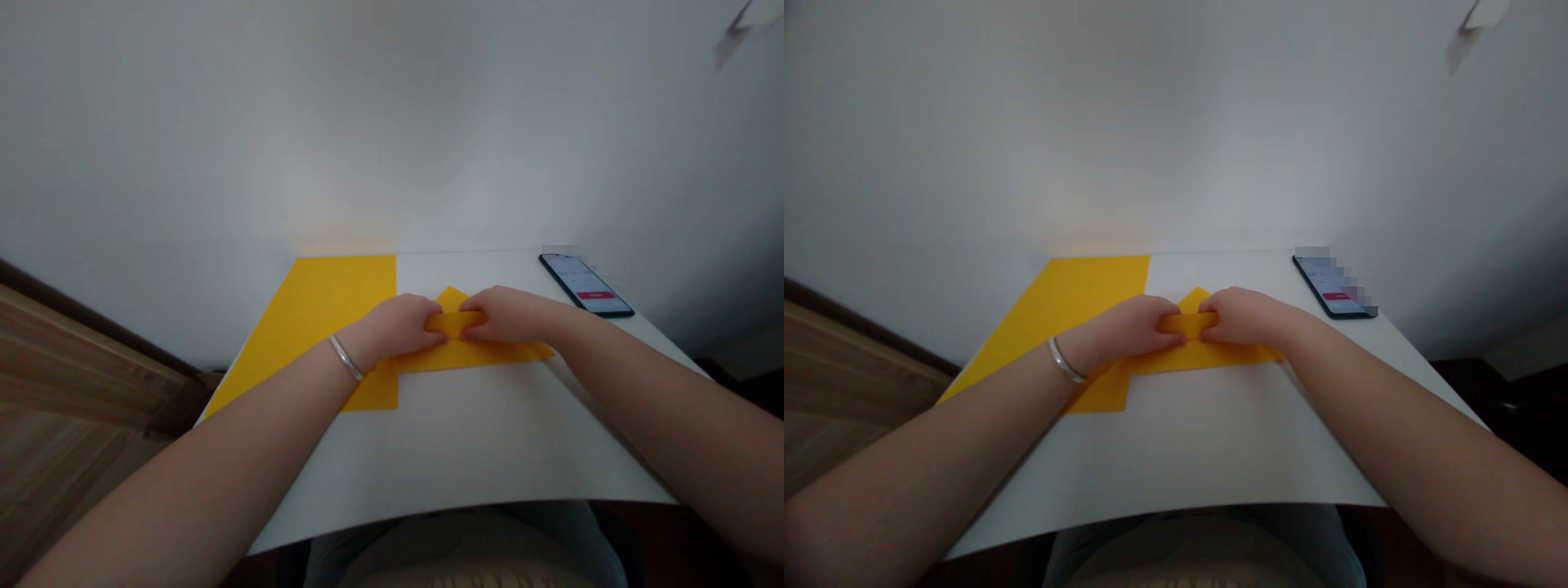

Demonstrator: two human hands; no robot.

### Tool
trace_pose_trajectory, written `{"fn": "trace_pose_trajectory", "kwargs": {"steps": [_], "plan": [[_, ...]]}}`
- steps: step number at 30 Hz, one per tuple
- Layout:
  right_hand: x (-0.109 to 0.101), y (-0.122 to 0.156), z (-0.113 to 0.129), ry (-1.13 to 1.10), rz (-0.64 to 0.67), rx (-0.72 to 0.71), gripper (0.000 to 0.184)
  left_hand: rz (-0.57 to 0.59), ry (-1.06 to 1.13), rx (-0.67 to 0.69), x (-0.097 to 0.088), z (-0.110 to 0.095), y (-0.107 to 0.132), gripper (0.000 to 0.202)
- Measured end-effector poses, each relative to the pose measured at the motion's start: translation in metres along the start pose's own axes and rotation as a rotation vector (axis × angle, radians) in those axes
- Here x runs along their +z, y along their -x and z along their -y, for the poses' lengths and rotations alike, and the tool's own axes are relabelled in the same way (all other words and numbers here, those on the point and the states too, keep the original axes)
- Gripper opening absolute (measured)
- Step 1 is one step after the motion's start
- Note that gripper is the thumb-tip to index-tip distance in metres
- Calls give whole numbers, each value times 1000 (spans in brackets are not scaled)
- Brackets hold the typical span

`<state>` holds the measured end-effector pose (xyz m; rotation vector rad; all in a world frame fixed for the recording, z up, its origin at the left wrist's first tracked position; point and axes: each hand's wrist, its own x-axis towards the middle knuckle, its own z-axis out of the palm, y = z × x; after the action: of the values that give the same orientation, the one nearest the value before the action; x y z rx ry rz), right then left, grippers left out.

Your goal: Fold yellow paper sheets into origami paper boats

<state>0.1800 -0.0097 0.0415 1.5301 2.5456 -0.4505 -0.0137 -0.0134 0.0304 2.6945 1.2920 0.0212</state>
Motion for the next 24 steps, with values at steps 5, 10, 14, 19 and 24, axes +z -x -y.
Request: {"fn": "trace_pose_trajectory", "kwargs": {"steps": [5,10,14,19,24], "plan": [[-1,-2,0,-1,33,7,35,-5,15,-5,1,1,-1,33],[-4,-6,3,23,54,-3,33,0,21,-40,0,1,0,34],[-6,-7,3,11,74,11,32,2,43,-51,-1,0,0,34],[-8,-10,-4,-62,137,50,31,20,51,-62,0,2,0,36],[-10,-10,-8,-56,159,54,36,25,57,-71,1,3,-1,36]]}}
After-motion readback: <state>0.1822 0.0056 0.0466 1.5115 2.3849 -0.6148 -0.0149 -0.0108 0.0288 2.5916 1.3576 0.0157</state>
